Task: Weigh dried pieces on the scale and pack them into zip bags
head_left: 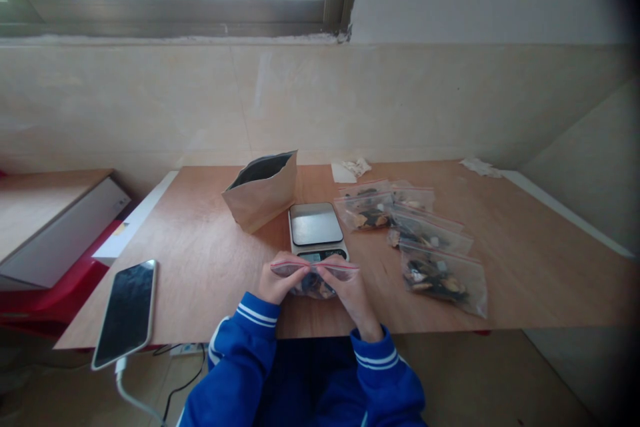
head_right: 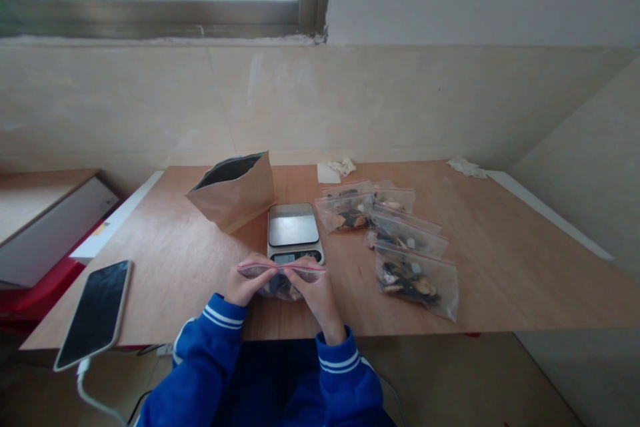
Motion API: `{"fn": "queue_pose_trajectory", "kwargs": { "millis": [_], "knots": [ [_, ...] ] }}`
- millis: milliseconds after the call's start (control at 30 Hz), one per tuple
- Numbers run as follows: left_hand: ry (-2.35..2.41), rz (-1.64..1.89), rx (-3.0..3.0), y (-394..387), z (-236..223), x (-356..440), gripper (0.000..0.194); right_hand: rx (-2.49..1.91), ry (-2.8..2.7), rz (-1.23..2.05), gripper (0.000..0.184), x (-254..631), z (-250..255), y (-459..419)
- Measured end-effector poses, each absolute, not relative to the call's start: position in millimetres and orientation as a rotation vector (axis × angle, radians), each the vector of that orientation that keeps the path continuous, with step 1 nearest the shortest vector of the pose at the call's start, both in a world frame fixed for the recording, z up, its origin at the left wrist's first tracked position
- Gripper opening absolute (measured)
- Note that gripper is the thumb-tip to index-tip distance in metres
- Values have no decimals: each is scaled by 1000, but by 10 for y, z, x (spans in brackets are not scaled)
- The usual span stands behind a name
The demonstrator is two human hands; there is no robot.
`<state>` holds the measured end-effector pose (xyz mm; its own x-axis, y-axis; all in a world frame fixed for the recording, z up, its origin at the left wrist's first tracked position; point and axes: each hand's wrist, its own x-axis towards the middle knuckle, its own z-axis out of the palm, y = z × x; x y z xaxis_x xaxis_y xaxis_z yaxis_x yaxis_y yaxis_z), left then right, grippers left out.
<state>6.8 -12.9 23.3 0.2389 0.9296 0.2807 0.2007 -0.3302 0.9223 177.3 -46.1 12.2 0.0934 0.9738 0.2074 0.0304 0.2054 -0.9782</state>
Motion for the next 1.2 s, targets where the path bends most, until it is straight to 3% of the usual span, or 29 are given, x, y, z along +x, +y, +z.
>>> {"fn": "queue_pose_trajectory", "kwargs": {
  "millis": [200, 867, 1033, 1100, 1200],
  "knots": [
    [1073, 1192, 1671, -145, 217, 87, 22, -1178, -1189, 807, 16, 1655, 126, -461],
    [1038, 1240, 1649, -135, 126, 55, 20, -1108, -1267, 723, 13, 1620, 184, -497],
    [1051, 1173, 1621, -119, 164, 21, 20, -1080, -1358, 856, 15, 1778, 163, -494],
    [1079, 1159, 1574, -115, 169, -12, 24, -1092, -1349, 934, 23, 1879, 161, -511],
    [1103, 1144, 1470, -115, 119, -57, 34, -1143, -1318, 928, 20, 2009, 191, -571]
  ]
}}
